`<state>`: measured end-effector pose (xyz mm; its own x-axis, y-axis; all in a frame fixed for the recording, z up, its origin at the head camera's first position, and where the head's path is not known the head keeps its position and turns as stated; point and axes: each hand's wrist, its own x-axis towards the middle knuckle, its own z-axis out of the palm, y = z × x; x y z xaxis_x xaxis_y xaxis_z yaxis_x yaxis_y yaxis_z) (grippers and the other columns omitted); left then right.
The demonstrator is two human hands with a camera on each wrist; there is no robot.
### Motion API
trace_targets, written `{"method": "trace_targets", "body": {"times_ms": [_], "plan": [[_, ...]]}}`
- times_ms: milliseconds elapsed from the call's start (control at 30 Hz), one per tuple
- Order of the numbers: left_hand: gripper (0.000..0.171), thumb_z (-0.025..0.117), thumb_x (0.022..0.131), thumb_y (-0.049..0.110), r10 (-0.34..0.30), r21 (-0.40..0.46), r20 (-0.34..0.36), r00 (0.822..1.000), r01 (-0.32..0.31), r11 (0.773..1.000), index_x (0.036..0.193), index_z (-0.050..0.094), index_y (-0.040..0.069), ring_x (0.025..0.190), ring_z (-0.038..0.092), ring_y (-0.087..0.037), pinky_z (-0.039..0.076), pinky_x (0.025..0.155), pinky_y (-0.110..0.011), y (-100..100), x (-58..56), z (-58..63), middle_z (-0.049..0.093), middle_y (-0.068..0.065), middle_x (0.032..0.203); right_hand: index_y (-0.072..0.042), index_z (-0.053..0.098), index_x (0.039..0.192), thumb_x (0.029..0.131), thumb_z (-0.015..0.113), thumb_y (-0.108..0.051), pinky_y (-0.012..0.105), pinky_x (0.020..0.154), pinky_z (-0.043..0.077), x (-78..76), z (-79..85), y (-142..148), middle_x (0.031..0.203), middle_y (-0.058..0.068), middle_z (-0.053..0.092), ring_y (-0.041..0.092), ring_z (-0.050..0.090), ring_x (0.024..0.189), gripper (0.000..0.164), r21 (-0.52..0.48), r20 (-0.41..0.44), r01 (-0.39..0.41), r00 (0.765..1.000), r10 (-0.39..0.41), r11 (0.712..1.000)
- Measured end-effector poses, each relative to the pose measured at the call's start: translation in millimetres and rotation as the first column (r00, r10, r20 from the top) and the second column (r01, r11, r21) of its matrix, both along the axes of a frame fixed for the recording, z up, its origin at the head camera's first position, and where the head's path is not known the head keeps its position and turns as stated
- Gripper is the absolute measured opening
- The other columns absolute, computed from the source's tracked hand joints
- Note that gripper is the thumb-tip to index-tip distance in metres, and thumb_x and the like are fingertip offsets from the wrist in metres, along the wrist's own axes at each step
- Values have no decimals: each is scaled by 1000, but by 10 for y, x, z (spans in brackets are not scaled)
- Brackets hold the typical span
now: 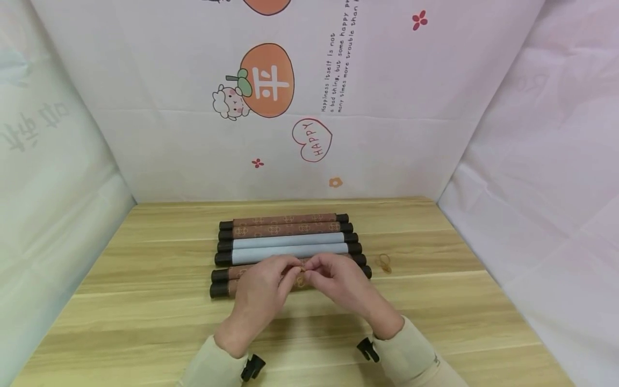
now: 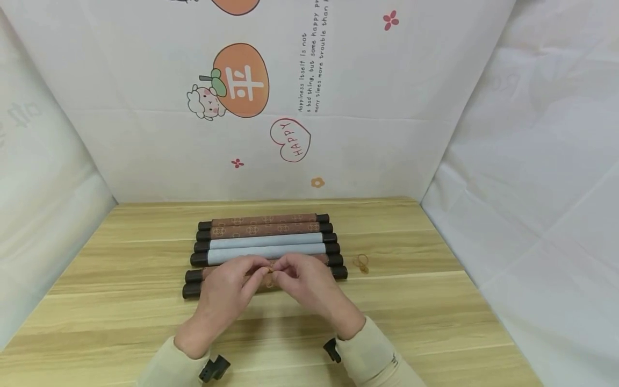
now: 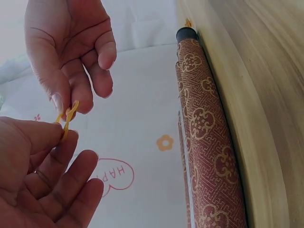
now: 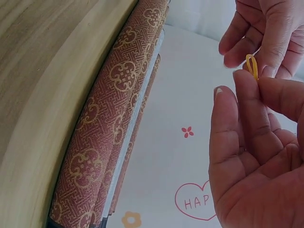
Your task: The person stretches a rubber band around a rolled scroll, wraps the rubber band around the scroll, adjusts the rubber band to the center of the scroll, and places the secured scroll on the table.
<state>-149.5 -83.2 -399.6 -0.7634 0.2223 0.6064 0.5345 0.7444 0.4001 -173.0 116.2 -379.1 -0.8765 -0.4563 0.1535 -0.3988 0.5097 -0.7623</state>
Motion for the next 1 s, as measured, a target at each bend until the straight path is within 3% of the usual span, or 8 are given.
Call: {"method": "trace_targets", "body": {"times_ms": [133, 300, 533, 733, 867, 1000], "plan": [[6, 76, 96, 19, 6, 32, -16, 1000, -6, 999, 102, 77, 18, 73, 66, -3, 49, 58, -17, -4, 4, -7, 75, 7, 90, -19, 75, 103, 102, 67, -23, 26, 63, 53, -6, 13, 10, 88, -6, 75, 8, 62, 69, 9, -1, -6, 21, 1000, -21, 1000], [6, 75, 97, 20, -6, 130, 53, 999, -1, 992, 103, 75, 20, 76, 67, -2, 51, 62, -20, -9, 25, 18, 74, 9, 92, -19, 75, 103, 102, 67, -25, 28, 66, 55, -17, 41, 36, 90, -5, 75, 9, 65, 74, 10, -29, 14, 28, 1000, -27, 999], [7, 69, 101, 22, -65, 313, 212, 975, -5, 950, 104, 72, 27, 82, 65, 3, 56, 72, -25, -25, 66, 35, 70, 18, 94, -19, 74, 103, 102, 67, -25, 30, 68, 57, -31, 57, 62, 89, -3, 74, 13, 68, 77, 10, -78, 62, 46, 997, -42, 996], [6, 66, 102, 23, -81, 367, 249, 965, -17, 930, 106, 71, 25, 81, 64, 0, 56, 74, -26, -37, 74, 18, 68, 17, 92, -15, 72, 106, 104, 65, -29, 31, 70, 59, -18, 47, 67, 89, -1, 73, 16, 68, 80, 16, -108, 108, 51, 993, -40, 993], [7, 64, 103, 22, -87, 436, 277, 957, -44, 899, 108, 69, 23, 83, 63, -4, 55, 75, -27, -50, 84, 3, 67, 15, 94, -14, 71, 105, 104, 64, -28, 32, 71, 59, -14, 33, 72, 88, 1, 72, 18, 68, 78, 16, -104, 123, 66, 991, -53, 992], [10, 62, 104, 18, -88, 487, 254, 963, -49, 872, 111, 68, 16, 85, 63, -8, 55, 76, -28, -55, 85, 1, 68, 9, 97, -13, 70, 104, 103, 64, -25, 32, 68, 57, -14, 7, 75, 88, 2, 71, 18, 67, 75, 13, -64, 140, 89, 987, -79, 994]]}}
